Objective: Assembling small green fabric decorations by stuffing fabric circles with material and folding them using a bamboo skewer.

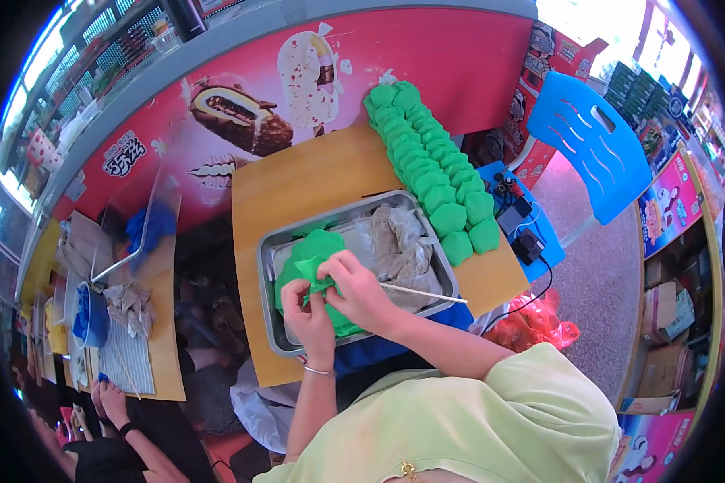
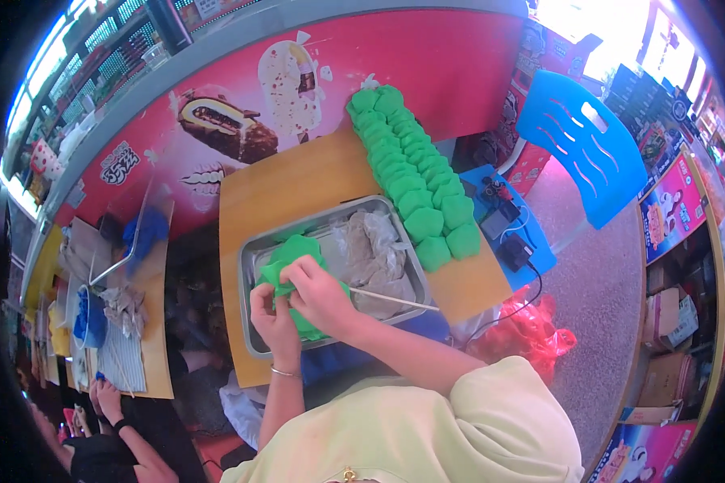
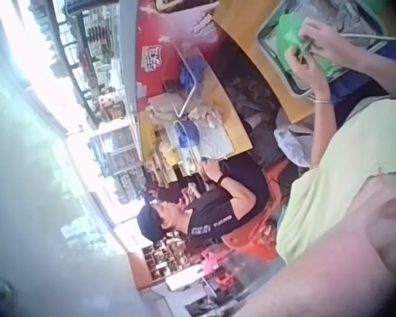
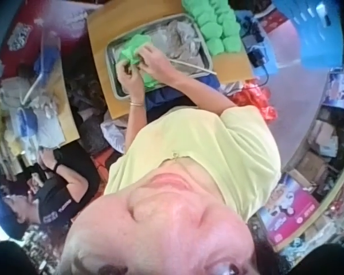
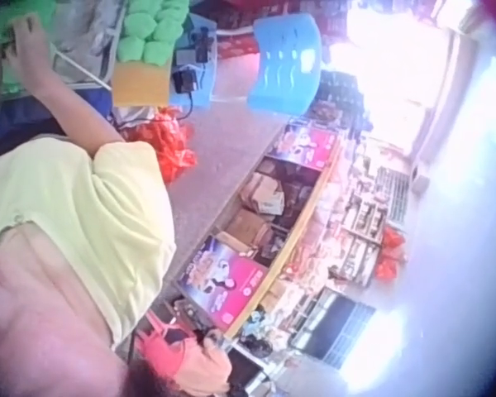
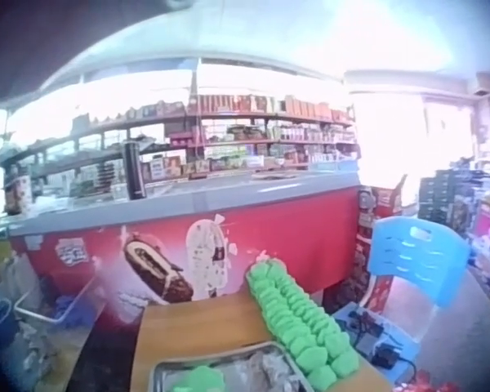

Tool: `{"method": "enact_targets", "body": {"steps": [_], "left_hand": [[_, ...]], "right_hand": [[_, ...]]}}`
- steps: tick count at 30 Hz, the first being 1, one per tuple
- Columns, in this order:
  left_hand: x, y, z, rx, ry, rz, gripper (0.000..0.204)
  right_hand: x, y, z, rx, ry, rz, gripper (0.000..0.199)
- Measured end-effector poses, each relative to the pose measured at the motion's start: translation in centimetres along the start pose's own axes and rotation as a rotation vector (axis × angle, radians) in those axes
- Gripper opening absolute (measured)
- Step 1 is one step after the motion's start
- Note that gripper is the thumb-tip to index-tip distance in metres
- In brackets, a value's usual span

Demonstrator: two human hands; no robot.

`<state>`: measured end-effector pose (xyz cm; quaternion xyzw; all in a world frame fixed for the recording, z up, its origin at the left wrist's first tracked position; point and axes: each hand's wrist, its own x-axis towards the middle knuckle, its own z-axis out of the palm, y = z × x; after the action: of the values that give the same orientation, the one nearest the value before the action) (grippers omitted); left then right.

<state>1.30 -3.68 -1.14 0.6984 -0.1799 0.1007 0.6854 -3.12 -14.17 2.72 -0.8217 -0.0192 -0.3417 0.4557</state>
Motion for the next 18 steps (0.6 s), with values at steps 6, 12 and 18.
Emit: {"method": "enact_targets", "body": {"steps": [6, 12, 18], "left_hand": [[-0.2, 1.6, 1.1, -0.157, -0.100, -0.145, 0.006], [-0.6, 1.6, 0.4, -0.582, -0.121, -0.428, 0.008], [-0.3, 1.7, -1.7, -0.668, -0.429, -0.571, 0.007]], "right_hand": [[0.5, 0.8, -0.1, 0.140, 0.060, 0.140, 0.020], [0.2, 1.0, -0.7, 0.041, 0.036, 0.057, 0.021], [0.2, 0.2, -1.4, -0.009, -0.016, 0.128, 0.016]]}}
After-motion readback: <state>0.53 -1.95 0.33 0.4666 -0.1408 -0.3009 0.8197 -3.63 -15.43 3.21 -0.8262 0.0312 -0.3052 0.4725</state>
